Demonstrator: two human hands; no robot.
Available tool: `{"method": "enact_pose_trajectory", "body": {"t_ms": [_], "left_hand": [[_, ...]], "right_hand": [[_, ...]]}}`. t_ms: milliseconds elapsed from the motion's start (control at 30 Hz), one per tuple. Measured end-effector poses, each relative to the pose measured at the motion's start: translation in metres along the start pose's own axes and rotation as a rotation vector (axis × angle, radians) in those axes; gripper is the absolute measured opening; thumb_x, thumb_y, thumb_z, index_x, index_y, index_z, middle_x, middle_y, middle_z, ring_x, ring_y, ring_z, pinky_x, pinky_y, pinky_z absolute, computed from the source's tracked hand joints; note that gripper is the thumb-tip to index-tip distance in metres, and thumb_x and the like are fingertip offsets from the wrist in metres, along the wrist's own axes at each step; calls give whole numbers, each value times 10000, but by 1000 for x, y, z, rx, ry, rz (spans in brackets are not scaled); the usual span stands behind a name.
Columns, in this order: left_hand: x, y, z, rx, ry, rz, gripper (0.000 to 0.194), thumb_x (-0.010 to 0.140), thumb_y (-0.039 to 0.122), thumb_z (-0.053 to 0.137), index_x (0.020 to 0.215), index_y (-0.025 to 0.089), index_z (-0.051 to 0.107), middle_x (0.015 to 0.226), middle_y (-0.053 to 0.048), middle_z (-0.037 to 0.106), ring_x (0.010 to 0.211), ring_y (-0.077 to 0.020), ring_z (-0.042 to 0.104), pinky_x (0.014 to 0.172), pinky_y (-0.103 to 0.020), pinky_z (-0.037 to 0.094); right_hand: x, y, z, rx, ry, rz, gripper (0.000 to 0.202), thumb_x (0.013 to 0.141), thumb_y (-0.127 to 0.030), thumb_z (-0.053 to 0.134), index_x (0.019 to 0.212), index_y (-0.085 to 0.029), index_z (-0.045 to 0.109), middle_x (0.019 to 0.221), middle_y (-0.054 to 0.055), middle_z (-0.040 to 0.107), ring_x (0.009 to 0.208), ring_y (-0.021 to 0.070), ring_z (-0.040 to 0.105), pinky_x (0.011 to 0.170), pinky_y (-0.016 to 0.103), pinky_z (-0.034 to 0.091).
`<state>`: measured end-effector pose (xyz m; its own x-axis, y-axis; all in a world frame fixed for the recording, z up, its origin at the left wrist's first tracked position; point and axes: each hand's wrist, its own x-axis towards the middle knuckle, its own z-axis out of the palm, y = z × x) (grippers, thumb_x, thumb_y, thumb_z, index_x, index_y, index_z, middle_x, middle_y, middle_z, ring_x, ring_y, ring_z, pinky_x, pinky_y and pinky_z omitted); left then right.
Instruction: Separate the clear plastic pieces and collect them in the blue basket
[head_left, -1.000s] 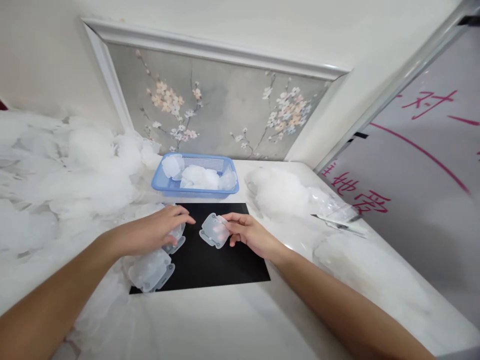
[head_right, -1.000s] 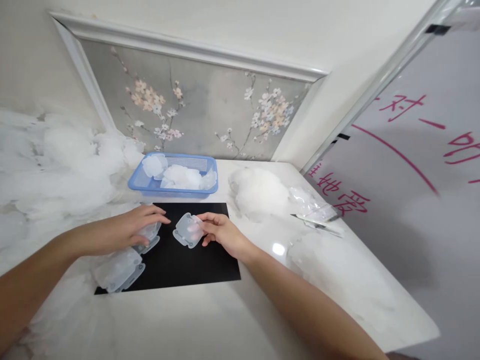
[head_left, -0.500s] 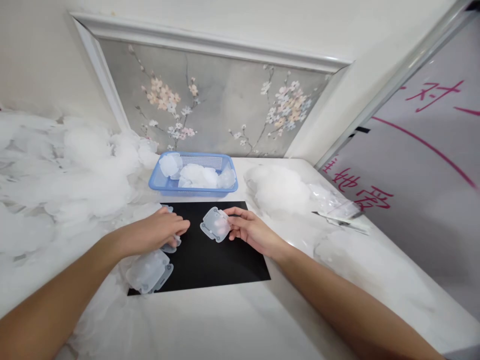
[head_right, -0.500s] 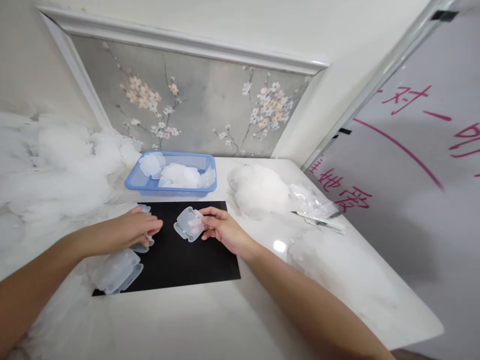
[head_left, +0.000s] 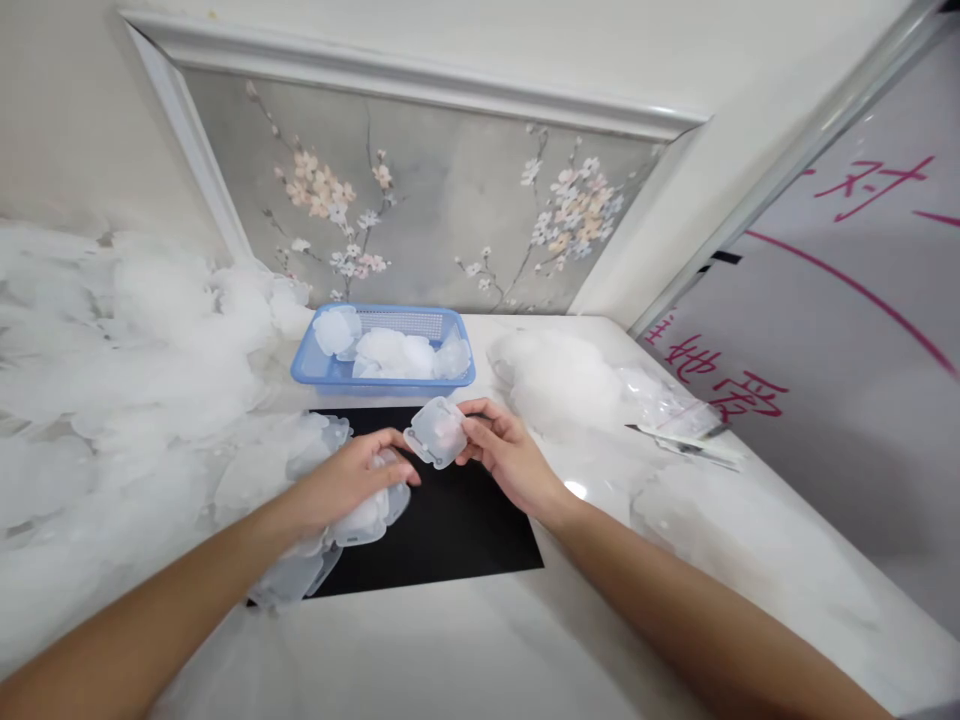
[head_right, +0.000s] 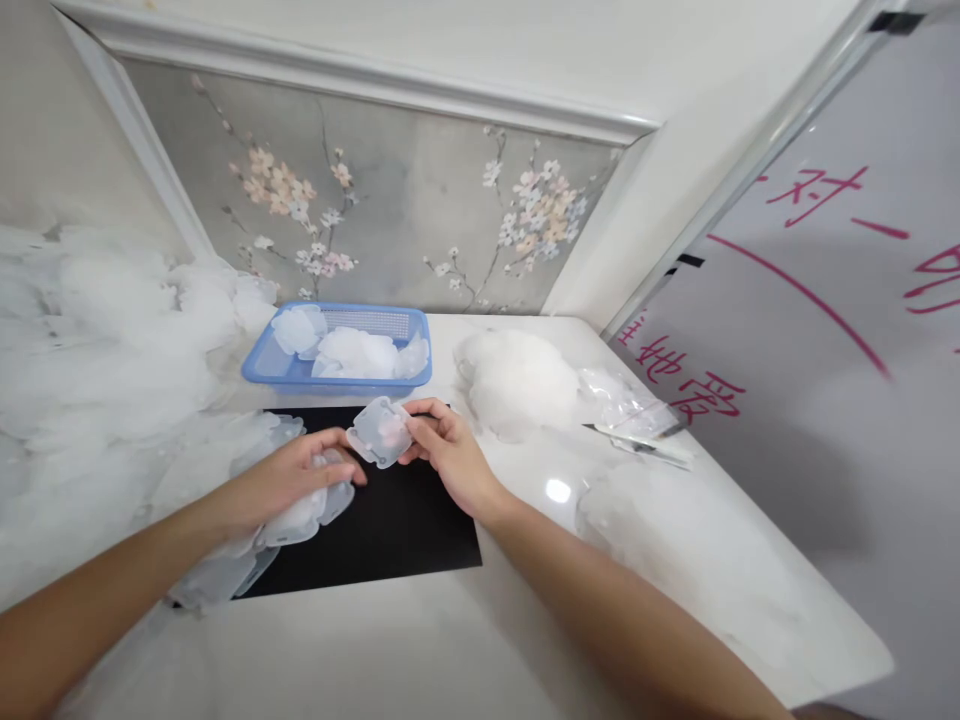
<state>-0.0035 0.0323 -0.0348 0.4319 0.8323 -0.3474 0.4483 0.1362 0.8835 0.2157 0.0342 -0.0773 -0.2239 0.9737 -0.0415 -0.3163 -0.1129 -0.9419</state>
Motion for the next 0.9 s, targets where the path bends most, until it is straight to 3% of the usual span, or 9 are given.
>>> {"method": "enact_pose_trajectory", "body": {"t_ms": [67,200,267,367,500,733,833,900], "left_hand": [[3,-2,1,-83,-49,-12,367,753,444,703,981,164,643,768,-25,679,647,-161,541,593,-275,384],[5,-3,3,-106,107,-26,338,713,487,732,735,159,654,580,29,580,512,-116,463,518,-251,331],[4,-3,4,-109,118,-41,312,742,464,710,683,163,655,589,12,620,524,-126,509,546,-260,372],[3,-3,3,-114,46,7,209,744,375,721,734,166,725,754,-48,753,734,-194,652,735,-304,459],[3,-7,0,-91,-19,9,185,740,336,727,821,174,762,875,-72,795,928,-265,686,893,-372,448],[0,-3,-5,-36,-59,-92,213,760,397,707,774,184,703,794,-66,792,811,-232,689,793,-345,467],[1,-3,-6,-76,-55,-106,353,832,513,617,731,180,683,743,-71,769,744,-209,665,733,-317,465],[3,-3,-6,-94,10,-71,447,861,585,551,724,179,678,768,-73,756,739,-195,643,699,-297,459]], "right_hand": [[-3,1,7,-28,-25,-24,324,807,-472,735,999,-238,620,788,-24,658,665,132,646,728,309,540],[-10,3,18,-74,-94,7,328,826,-477,723,1003,-226,608,816,-15,684,688,139,677,782,333,560],[-12,3,20,-77,-95,21,326,823,-474,728,983,-218,605,782,-16,688,683,141,680,764,326,564],[-12,2,21,-47,-28,34,328,799,-461,753,955,-209,613,749,-16,694,643,133,669,707,299,561],[-11,1,18,9,1,78,335,754,-439,794,930,-206,629,700,-21,684,611,133,661,678,293,562],[-5,-2,6,70,67,56,334,716,-419,819,903,-206,643,671,-33,672,591,119,649,655,270,557],[-3,-2,1,74,73,70,331,710,-409,822,905,-207,646,678,-27,684,597,122,655,665,274,558],[-2,-1,-1,73,67,76,318,714,-400,817,902,-207,650,689,-25,688,604,123,658,674,277,557]]}}
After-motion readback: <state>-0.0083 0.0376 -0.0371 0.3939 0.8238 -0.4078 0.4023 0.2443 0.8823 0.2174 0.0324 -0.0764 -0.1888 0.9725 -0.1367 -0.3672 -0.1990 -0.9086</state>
